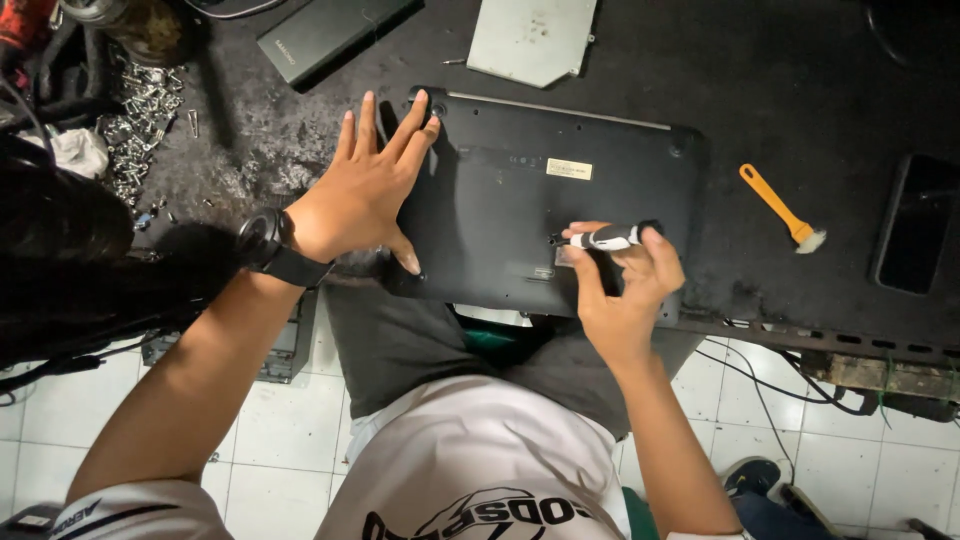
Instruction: Assembling a CD drive into a laptop by removing screws and preparing the drive housing.
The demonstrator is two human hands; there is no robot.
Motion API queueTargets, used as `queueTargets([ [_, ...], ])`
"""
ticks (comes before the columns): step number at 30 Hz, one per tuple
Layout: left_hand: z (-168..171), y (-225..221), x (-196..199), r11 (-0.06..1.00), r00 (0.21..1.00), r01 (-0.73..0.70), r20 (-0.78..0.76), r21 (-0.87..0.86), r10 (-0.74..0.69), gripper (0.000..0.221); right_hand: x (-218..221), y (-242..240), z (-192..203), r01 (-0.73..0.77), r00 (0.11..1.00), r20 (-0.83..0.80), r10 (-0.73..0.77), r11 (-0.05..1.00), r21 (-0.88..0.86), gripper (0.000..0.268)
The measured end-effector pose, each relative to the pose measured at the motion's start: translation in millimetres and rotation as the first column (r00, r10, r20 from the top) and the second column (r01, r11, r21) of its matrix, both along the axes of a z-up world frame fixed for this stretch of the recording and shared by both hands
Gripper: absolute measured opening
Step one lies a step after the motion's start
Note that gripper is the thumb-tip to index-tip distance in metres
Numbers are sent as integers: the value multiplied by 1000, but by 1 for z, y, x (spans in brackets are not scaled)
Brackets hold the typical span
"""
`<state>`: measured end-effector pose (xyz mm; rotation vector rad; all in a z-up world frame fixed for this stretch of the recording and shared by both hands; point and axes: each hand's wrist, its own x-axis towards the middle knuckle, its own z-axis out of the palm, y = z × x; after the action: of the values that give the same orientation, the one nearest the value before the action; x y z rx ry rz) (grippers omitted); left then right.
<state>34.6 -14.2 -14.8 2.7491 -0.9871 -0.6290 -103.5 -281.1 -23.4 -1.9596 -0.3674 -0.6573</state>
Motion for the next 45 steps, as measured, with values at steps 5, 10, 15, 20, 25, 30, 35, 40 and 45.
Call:
queueTargets([
  [5,1,0,0,1000,1000,0,-22,7,1,164,4,-3,-22,-30,999,40,33,997,-67,78],
  [10,3,-1,0,1000,1000,-8,-26,13,9,164,7,1,-16,101,993,-39,-108,984,-145,58],
  [15,1,0,1,1000,1000,13,-6,24,-13,166,5,0,-23,-45,994,-101,37,995,-87,39],
  [20,0,-2,2,999,1000,2,-7,48,-1,167,8,-1,-21,-39,996,72,49,990,-138,74],
  [25,11,-8,-1,988,999,-38,-4,148,39,164,14,-7,-34,3,993,114,16,986,-164,65],
  [30,13,-9,-2,988,999,-40,-6,146,41,163,13,-7,-28,-75,994,73,77,997,-34,65],
  [35,17,-9,2,985,998,-56,-5,160,58,149,3,-11,-36,-14,997,75,13,1000,10,70],
  [40,44,-41,43,994,989,-65,139,85,53,95,2,-8,-29,101,994,48,-98,994,-53,45],
  [45,17,-98,130,956,982,140,159,-257,-101,87,2,-8,-15,12,995,-103,-9,1000,23,26],
])
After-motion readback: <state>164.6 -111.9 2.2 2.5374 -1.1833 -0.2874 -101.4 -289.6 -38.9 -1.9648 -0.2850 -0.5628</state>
